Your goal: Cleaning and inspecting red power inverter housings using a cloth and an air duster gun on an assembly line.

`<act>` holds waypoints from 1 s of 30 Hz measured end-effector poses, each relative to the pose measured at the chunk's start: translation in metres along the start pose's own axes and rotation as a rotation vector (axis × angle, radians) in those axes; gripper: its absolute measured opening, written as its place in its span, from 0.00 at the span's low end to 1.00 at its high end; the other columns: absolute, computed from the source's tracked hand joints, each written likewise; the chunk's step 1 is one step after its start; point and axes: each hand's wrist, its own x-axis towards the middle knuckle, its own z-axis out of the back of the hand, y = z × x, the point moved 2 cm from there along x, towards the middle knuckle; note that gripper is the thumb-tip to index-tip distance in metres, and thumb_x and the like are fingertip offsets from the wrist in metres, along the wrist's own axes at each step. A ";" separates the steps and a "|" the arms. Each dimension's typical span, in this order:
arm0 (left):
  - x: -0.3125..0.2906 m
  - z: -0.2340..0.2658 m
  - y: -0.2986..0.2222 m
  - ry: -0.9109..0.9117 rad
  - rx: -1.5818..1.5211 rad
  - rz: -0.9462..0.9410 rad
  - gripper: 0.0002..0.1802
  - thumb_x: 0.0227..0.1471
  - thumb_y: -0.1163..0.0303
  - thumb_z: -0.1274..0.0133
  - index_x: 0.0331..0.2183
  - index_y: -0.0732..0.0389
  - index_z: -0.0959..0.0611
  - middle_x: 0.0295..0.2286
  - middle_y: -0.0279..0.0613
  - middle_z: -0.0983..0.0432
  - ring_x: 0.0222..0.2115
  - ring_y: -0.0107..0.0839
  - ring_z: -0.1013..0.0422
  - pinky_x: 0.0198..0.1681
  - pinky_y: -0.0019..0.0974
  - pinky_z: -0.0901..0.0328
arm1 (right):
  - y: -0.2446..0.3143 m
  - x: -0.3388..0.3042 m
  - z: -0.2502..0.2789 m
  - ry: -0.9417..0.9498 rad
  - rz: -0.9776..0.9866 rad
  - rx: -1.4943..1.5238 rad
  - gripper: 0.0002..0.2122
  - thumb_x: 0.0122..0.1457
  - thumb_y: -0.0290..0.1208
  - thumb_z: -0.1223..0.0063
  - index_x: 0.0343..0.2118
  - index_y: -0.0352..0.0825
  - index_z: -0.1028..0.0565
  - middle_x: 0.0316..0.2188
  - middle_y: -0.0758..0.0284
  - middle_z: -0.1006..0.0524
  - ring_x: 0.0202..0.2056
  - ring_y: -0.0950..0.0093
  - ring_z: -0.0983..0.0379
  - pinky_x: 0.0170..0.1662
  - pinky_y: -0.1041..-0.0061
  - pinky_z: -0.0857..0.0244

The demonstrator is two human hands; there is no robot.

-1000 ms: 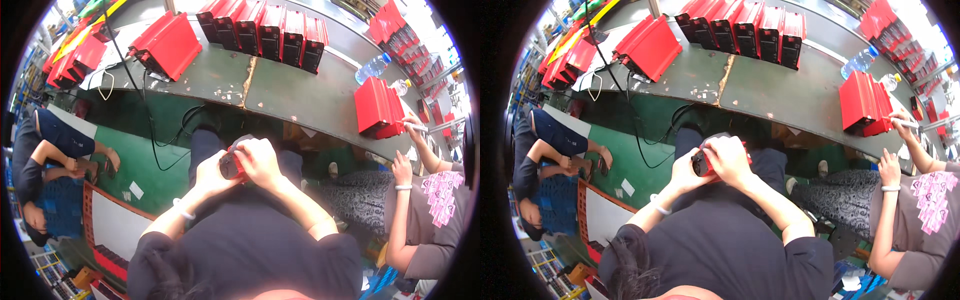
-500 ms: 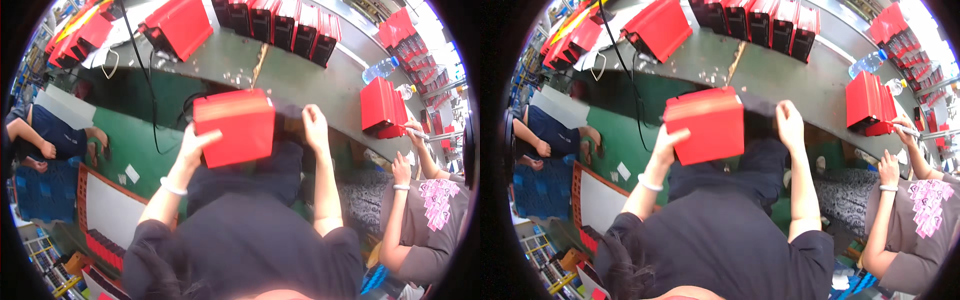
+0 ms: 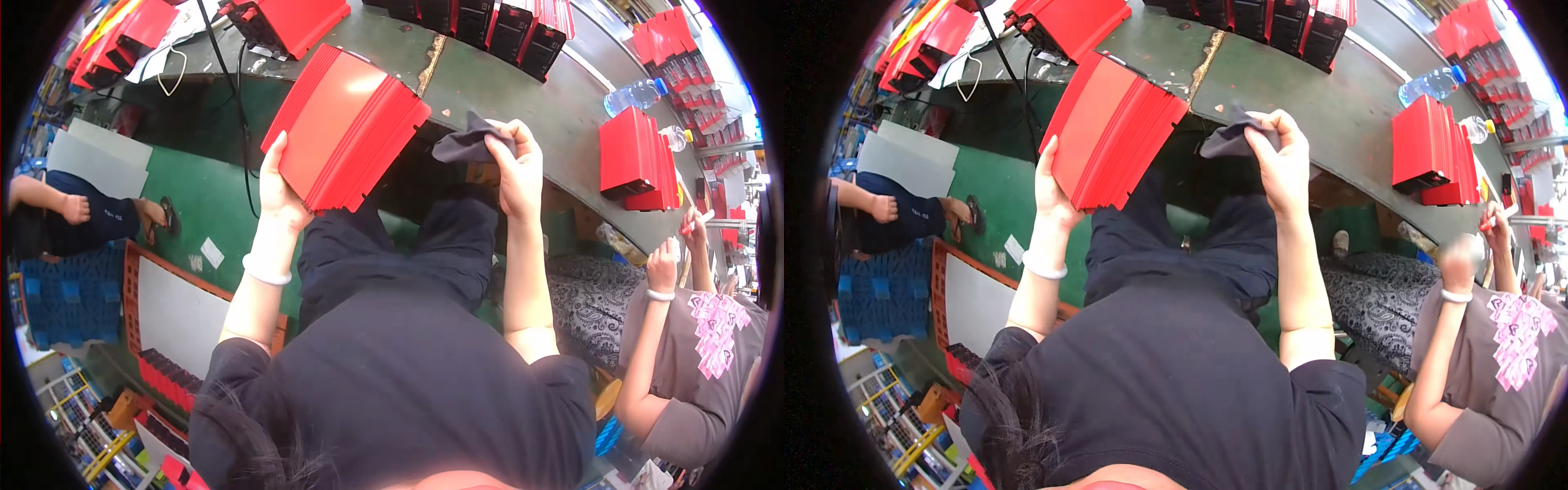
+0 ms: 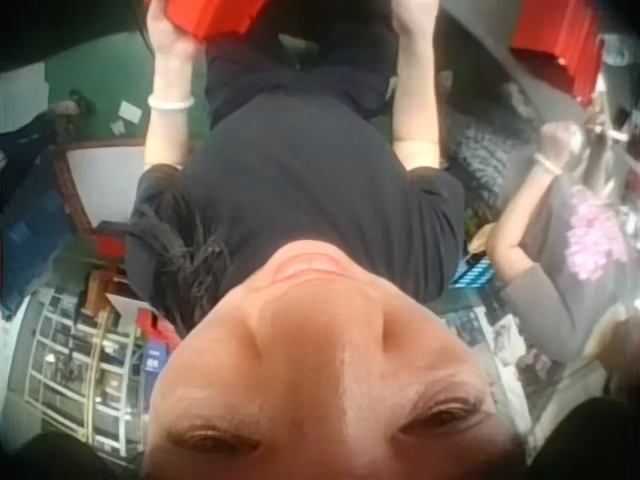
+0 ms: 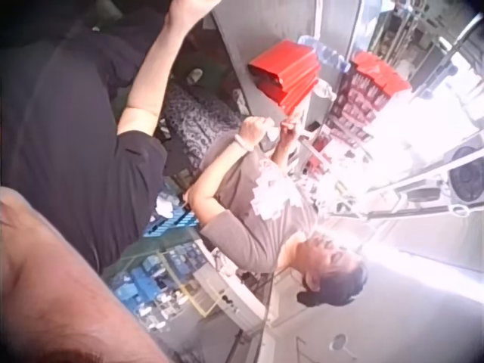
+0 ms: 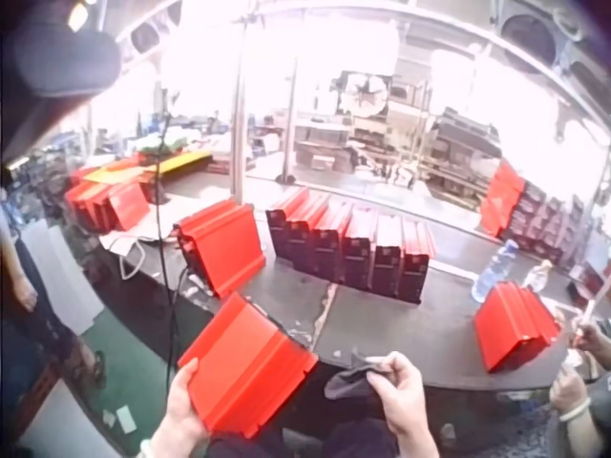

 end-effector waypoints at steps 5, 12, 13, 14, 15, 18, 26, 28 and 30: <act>-0.001 0.002 -0.004 -0.037 -0.006 -0.006 0.28 0.52 0.53 0.51 0.50 0.61 0.29 0.47 0.44 0.30 0.45 0.41 0.31 0.49 0.47 0.35 | 0.023 0.009 -0.043 -0.095 0.338 -0.243 0.07 0.54 0.18 0.48 0.28 0.34 0.35 0.28 0.75 0.34 0.33 0.86 0.39 0.40 0.88 0.43; -0.003 -0.001 -0.013 -0.057 -0.017 -0.060 0.26 0.51 0.55 0.50 0.48 0.61 0.28 0.45 0.44 0.28 0.45 0.40 0.31 0.48 0.47 0.34 | 0.020 0.010 -0.090 -0.088 0.605 -0.956 0.07 0.47 0.23 0.46 0.31 0.34 0.30 0.27 0.64 0.25 0.34 0.63 0.27 0.38 0.70 0.36; -0.006 0.000 -0.016 -0.079 -0.015 -0.084 0.26 0.51 0.55 0.49 0.47 0.61 0.27 0.44 0.44 0.28 0.45 0.40 0.31 0.48 0.47 0.34 | 0.019 0.011 -0.093 -0.084 0.745 -1.020 0.07 0.47 0.23 0.45 0.31 0.35 0.29 0.28 0.66 0.25 0.37 0.65 0.27 0.41 0.69 0.38; -0.011 -0.002 -0.020 -0.090 -0.023 -0.098 0.26 0.51 0.55 0.49 0.47 0.61 0.27 0.44 0.44 0.28 0.45 0.40 0.31 0.48 0.47 0.34 | 0.018 0.009 -0.097 -0.080 0.889 -1.079 0.07 0.46 0.23 0.45 0.30 0.35 0.28 0.29 0.67 0.24 0.41 0.66 0.27 0.44 0.68 0.40; -0.016 -0.004 -0.024 -0.119 -0.023 -0.118 0.25 0.50 0.56 0.48 0.46 0.61 0.27 0.43 0.43 0.27 0.44 0.40 0.30 0.47 0.47 0.34 | 0.017 0.008 -0.102 -0.062 0.893 -1.068 0.07 0.46 0.23 0.45 0.30 0.35 0.28 0.29 0.67 0.24 0.41 0.66 0.27 0.44 0.68 0.40; -0.017 0.005 -0.038 -0.116 -0.018 -0.112 0.25 0.49 0.56 0.46 0.45 0.61 0.26 0.42 0.43 0.27 0.43 0.40 0.30 0.46 0.47 0.33 | 0.011 0.003 -0.113 0.037 0.971 -1.253 0.10 0.42 0.23 0.43 0.31 0.38 0.27 0.36 0.70 0.22 0.46 0.71 0.31 0.50 0.68 0.46; -0.037 0.018 -0.054 -0.260 0.013 -0.301 0.24 0.49 0.56 0.47 0.45 0.59 0.26 0.43 0.41 0.27 0.44 0.40 0.31 0.48 0.48 0.35 | -0.010 -0.014 -0.150 0.327 1.028 -1.243 0.11 0.42 0.22 0.46 0.32 0.41 0.26 0.36 0.77 0.23 0.37 0.76 0.31 0.41 0.73 0.44; -0.041 0.021 -0.057 -0.282 -0.008 -0.323 0.24 0.49 0.56 0.47 0.45 0.58 0.26 0.43 0.41 0.27 0.44 0.40 0.31 0.48 0.49 0.36 | -0.016 -0.022 -0.166 0.331 1.068 -1.139 0.13 0.40 0.22 0.47 0.32 0.40 0.26 0.35 0.77 0.23 0.34 0.75 0.32 0.38 0.73 0.44; -0.044 0.024 -0.061 -0.260 -0.016 -0.343 0.24 0.50 0.55 0.48 0.45 0.58 0.26 0.43 0.40 0.27 0.44 0.40 0.31 0.47 0.50 0.36 | -0.022 -0.034 -0.180 0.355 0.996 -1.058 0.13 0.40 0.22 0.47 0.32 0.40 0.26 0.33 0.76 0.23 0.33 0.75 0.32 0.36 0.73 0.44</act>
